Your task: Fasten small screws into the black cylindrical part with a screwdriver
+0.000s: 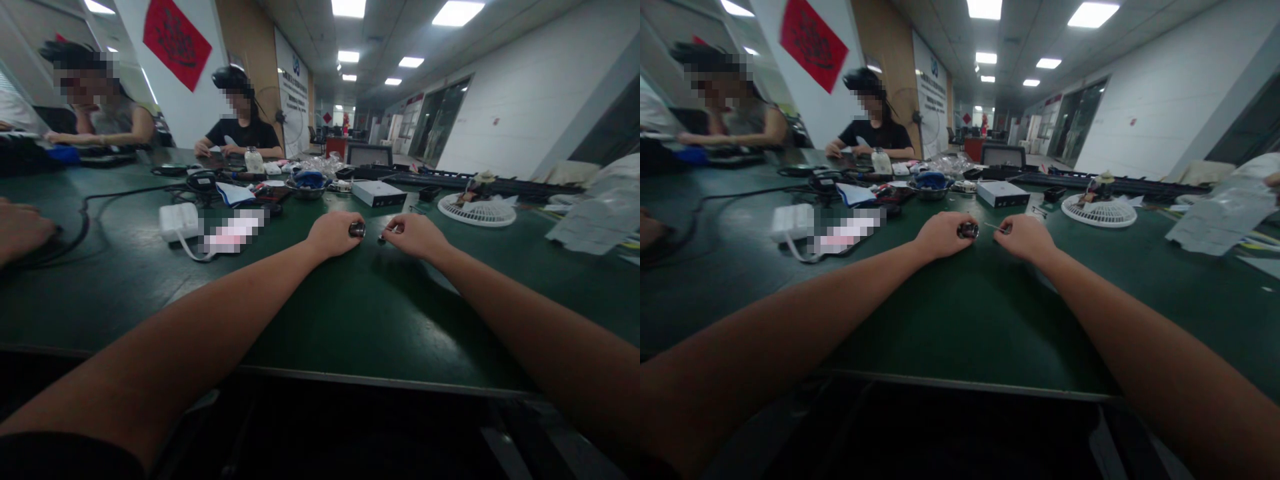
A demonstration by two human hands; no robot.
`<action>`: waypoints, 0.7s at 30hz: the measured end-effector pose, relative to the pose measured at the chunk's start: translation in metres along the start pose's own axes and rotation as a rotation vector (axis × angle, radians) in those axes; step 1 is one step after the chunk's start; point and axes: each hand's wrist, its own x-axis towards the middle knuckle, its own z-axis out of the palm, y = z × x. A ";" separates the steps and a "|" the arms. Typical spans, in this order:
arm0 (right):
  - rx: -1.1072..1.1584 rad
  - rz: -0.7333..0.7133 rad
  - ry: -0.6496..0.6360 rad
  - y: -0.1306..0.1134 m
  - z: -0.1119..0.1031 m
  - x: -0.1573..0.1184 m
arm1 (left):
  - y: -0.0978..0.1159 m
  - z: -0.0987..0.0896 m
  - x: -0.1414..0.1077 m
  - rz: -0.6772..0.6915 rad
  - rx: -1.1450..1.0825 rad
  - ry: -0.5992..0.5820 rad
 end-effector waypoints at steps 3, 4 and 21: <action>-0.048 0.057 0.021 0.008 0.002 0.003 | 0.000 0.000 0.000 -0.044 -0.005 0.010; -0.035 0.060 0.022 0.011 0.004 0.004 | -0.001 -0.001 0.000 -0.053 -0.009 0.008; 0.248 -0.020 0.152 0.002 0.013 0.002 | 0.003 -0.002 0.000 -0.075 -0.001 0.027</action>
